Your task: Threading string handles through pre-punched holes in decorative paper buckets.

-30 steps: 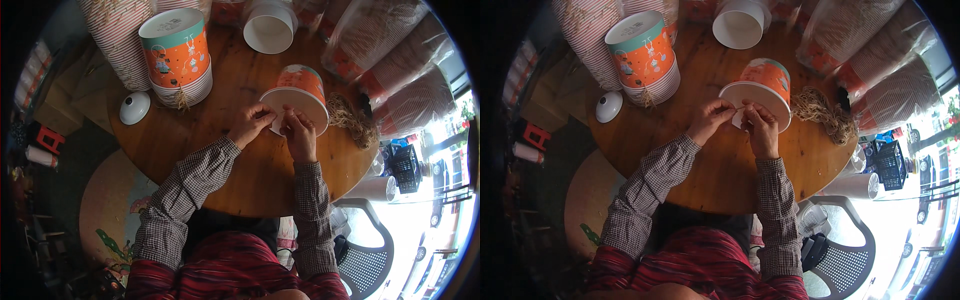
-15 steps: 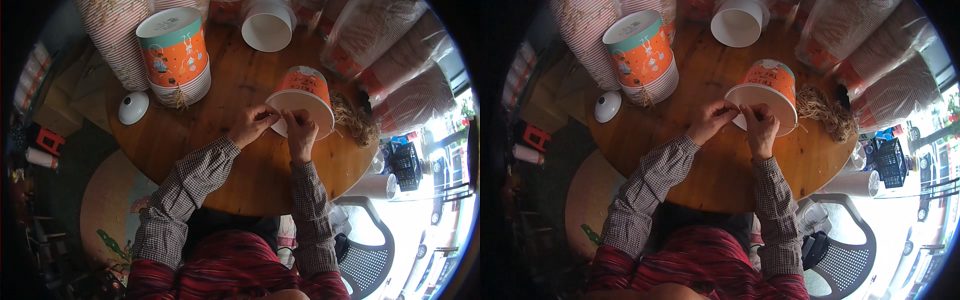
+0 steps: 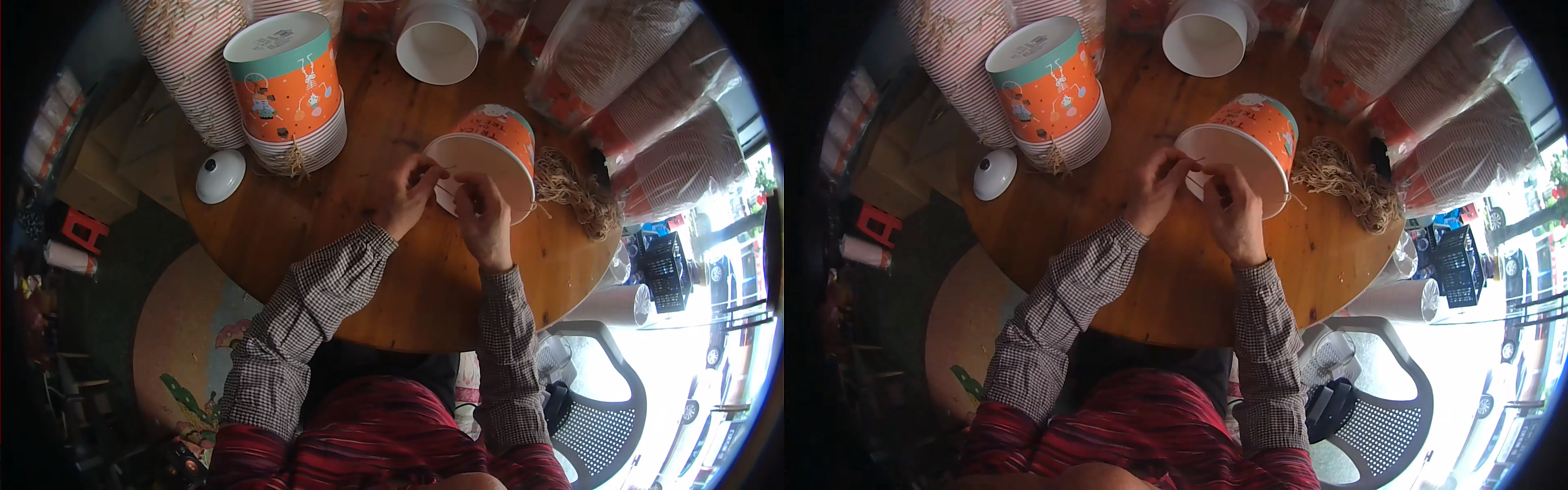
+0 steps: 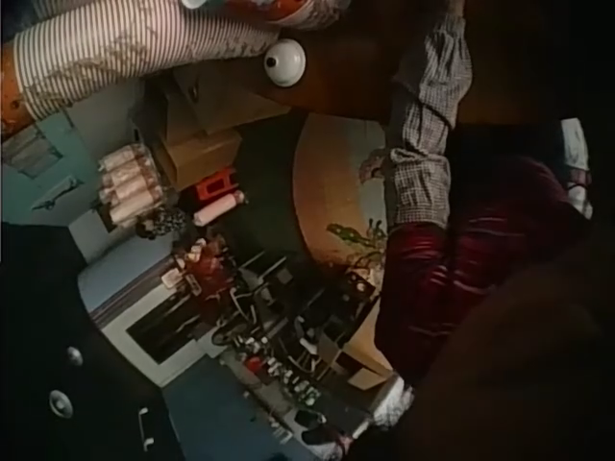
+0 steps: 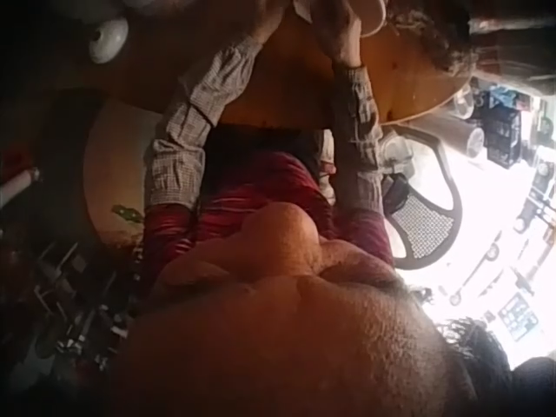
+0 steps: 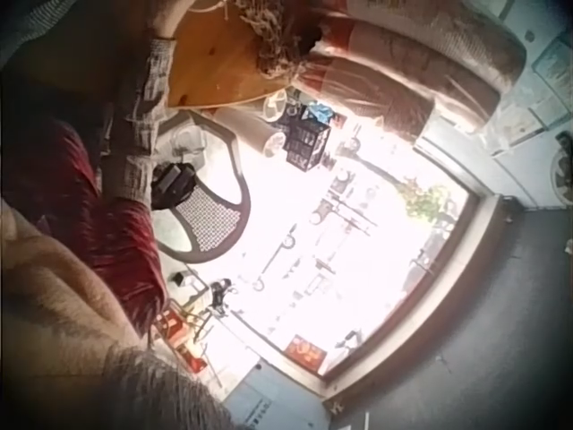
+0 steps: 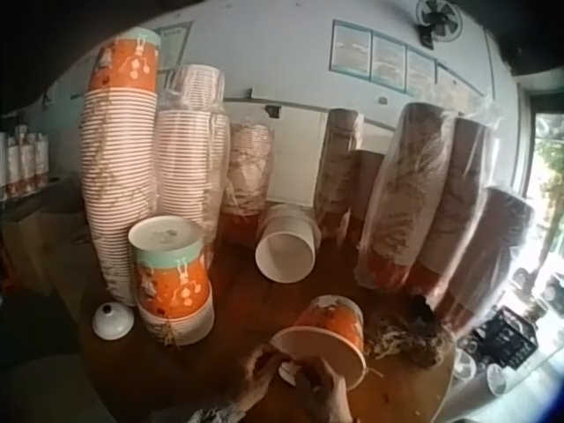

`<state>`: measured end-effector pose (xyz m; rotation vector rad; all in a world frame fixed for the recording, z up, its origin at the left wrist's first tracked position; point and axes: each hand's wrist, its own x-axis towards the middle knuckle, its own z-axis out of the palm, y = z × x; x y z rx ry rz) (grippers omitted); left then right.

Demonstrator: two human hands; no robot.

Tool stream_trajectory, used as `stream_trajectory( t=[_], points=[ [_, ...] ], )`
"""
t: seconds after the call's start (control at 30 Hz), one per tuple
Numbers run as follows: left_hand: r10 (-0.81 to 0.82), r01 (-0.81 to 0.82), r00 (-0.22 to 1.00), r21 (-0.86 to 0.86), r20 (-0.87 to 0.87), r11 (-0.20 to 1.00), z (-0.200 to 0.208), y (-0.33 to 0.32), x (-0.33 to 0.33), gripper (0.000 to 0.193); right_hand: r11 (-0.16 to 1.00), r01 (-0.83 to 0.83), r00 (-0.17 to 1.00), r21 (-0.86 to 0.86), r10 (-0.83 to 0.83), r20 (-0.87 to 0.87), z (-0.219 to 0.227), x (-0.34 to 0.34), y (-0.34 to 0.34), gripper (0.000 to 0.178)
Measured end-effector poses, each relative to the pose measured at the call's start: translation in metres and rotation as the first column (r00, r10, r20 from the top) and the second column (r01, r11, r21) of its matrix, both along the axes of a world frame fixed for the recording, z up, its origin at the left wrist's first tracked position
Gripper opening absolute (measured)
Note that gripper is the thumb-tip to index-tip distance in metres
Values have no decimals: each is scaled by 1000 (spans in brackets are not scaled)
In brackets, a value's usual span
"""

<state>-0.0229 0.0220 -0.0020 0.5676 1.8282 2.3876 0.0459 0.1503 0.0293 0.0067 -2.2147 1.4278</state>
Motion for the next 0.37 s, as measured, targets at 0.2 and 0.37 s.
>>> stream_trajectory(
  t=[0.2, 0.37],
  points=[
    [-164, 86, 965, -343, -206, 935, -4, -2, 3, 13, 979, 63, 989, 195, -35, -146, 8, 1, 3, 14],
    [-475, 466, 879, -272, 34, 842, -10, -4, -1, 14, 971, -79, 997, 225, 73, 32, -3, -13, 15, 20]
  ],
)
